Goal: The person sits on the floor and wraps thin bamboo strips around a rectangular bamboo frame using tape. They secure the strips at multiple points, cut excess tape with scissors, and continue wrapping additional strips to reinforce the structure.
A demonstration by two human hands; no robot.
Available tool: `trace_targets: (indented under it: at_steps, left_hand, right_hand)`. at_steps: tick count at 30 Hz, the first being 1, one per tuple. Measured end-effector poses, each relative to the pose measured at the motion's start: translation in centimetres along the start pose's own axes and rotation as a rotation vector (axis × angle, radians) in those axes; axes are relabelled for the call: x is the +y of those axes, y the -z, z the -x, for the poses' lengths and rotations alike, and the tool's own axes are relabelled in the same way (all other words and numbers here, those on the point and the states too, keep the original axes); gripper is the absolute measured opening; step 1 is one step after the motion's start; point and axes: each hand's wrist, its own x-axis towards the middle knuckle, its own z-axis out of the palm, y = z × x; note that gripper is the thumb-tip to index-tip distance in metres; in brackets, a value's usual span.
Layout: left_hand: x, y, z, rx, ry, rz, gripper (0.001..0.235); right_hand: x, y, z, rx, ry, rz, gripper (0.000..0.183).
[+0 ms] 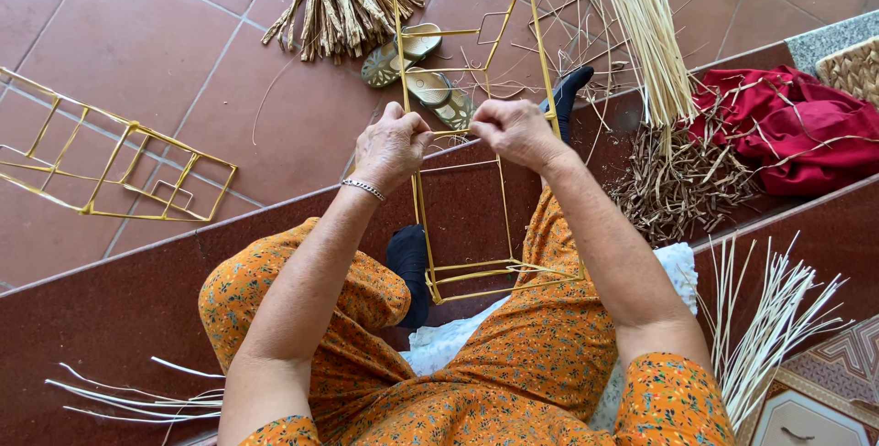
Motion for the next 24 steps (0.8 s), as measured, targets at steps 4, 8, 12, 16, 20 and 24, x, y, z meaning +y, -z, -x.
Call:
trace_targets:
  at_steps: [4,8,12,16,20,24]
  left_hand:
    - [0.2,0.0,0.4,0.06,-0.041,0.13,0.063]
    - [-1.4,1.4,1.5,0.026,-0.029,0.338,0.08]
    - [-3.5,3.2,2.5,0.122,-0.255,0.331,0.06]
    - [-4.6,3.1,3.3,-0.065,0.189,0.61,0.024]
    - [-4.3,1.1,2.9,0.003,0.214,0.65,0.014]
    - [-4.1,-1.3,2.7,0.075,0.195,0.503,0.017]
  right_hand:
    - [-2.1,-4.0,-0.6,0.106,0.27,0.211,0.018]
    - [-3.8,-6.5,-1.5,0.152,0.301,-0.028,0.016]
    - [-5.3,-6.4,-1.4,0.124,0.104,-0.093,0.014]
    - [-6.1,-6.2,-1.3,0.131,0.025,-0.125,0.015]
    - [-6.3,-6.7,-1.5,0.179,0.025,-0.024,0.021]
    - [-5.4,-7.0,-1.9,0.178,-0.033,0.068,0.03]
